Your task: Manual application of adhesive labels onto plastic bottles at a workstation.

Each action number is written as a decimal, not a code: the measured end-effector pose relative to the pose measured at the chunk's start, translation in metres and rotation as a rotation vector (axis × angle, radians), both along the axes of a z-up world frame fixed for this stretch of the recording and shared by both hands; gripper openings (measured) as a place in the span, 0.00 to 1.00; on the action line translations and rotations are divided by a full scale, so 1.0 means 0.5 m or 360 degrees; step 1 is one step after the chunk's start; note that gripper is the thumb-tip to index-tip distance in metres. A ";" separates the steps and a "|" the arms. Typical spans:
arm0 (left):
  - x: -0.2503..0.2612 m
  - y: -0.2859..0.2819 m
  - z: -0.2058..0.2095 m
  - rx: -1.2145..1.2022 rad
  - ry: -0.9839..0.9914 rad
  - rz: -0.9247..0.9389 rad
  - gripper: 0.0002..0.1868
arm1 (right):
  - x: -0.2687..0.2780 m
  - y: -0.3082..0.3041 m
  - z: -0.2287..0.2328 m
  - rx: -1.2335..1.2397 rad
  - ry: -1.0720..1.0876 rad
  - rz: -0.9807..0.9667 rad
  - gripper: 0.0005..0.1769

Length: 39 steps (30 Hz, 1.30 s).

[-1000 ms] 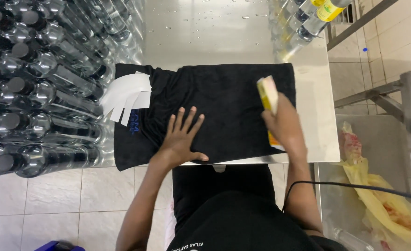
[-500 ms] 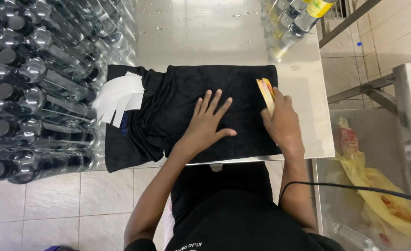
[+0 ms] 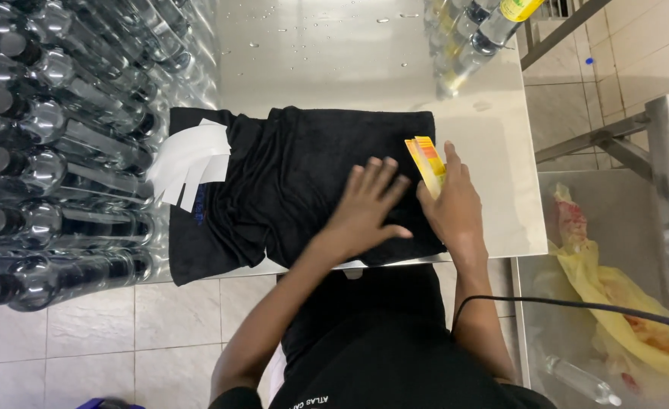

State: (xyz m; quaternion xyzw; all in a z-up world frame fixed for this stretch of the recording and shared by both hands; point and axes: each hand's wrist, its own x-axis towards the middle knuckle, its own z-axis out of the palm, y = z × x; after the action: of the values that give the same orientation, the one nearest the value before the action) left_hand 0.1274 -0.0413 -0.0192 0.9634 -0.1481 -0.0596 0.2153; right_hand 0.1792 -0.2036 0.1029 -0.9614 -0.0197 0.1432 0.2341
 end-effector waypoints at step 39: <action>0.072 0.005 -0.051 0.0122 -0.0234 0.0111 0.45 | 0.039 0.000 -0.112 -0.0405 -0.0555 0.0126 0.42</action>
State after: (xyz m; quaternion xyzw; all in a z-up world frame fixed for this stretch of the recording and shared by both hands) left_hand 0.1636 -0.0388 -0.0447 0.9773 -0.1276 0.0132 0.1686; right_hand 0.1985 -0.2034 0.0468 -0.9919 -0.0795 -0.0149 0.0981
